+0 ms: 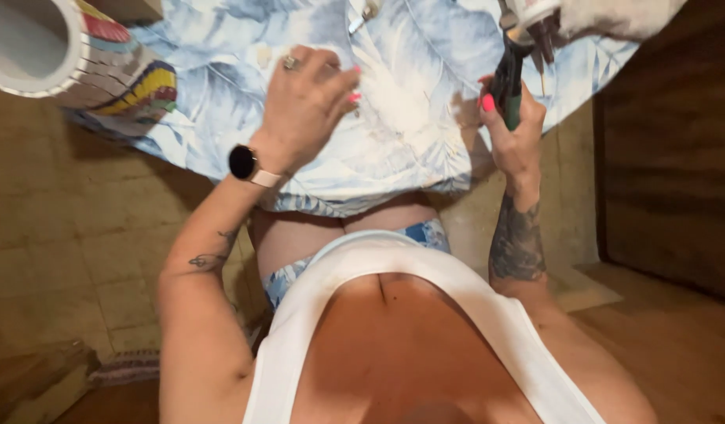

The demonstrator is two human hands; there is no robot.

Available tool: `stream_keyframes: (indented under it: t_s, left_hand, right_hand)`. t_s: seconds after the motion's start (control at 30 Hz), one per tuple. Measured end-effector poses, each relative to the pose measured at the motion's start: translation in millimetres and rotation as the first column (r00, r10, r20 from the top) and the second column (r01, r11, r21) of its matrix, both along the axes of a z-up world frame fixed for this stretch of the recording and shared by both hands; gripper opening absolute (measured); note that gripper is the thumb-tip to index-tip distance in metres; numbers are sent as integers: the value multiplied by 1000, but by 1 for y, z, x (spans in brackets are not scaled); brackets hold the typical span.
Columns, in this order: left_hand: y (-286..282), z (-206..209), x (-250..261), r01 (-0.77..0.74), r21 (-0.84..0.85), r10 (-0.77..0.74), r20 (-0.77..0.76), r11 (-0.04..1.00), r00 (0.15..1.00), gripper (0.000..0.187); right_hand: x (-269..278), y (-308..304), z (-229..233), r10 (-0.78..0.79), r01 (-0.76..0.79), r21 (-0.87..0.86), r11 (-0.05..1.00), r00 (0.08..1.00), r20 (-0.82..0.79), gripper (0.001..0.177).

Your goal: Cutting small mosaic tiles into smaller pieces using tile nippers

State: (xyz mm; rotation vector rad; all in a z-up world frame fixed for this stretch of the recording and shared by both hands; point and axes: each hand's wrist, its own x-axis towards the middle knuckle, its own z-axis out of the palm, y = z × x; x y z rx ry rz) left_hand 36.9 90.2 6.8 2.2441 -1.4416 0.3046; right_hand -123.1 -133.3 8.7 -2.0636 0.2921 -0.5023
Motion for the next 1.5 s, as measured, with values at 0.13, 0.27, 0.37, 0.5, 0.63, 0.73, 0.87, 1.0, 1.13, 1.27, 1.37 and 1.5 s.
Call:
stream_keyframes:
  t_s: [0.13,0.27,0.37,0.5,0.63,0.73,0.87,1.0,1.13,1.27,1.37,1.5]
  left_hand:
    - [-4,-25,1,53,-41,-45,173,998,984,14]
    - [-7,-35,1,110,-237,-75,154,965,985,12]
    - [-6,-28,-2,121,-237,-93,128,964,987,14]
    - [-17,-14,-12,93,-451,-317,-451,888,835,12]
    - [-43,-1,-31,-185,-473,-418,-868,862,269,15]
    - [-57,-15,-38,-237,-455,-457,-888,858,51,15]
    - [-61,-23,-41,-208,-465,-461,-885,861,67,22]
    - [-56,-15,-37,-107,-433,-438,-898,895,-30,26]
    - [-55,0,-24,227,-345,-339,-938,911,-68,24]
    - [-65,1,-18,402,-338,-395,-916,851,65,22]
    - [-75,2,-17,422,-386,-540,-765,821,351,20]
    - [-88,1,-14,304,-532,-599,-568,790,564,22]
  right_hand:
    - [-1,-1,-5,-39,39,1,999,999,3,31]
    - [2,-8,-18,-8,12,-24,1000,992,127,21]
    - [1,-9,-20,-10,21,-79,997,990,139,20]
    - [-1,8,-13,-62,105,-228,968,980,190,13]
    - [10,42,20,75,-15,-196,980,950,302,25]
    - [15,51,23,108,-24,-228,973,925,366,29]
    - [12,47,9,124,12,-347,938,921,368,30]
    - [8,42,3,138,-3,-331,944,912,386,29]
    - [5,38,3,149,-9,-354,935,918,369,30]
    - [6,38,15,166,-42,-330,943,920,355,28]
    - [0,18,16,151,-30,-380,924,945,291,24]
    - [-11,-2,31,118,-51,-459,887,986,120,19]
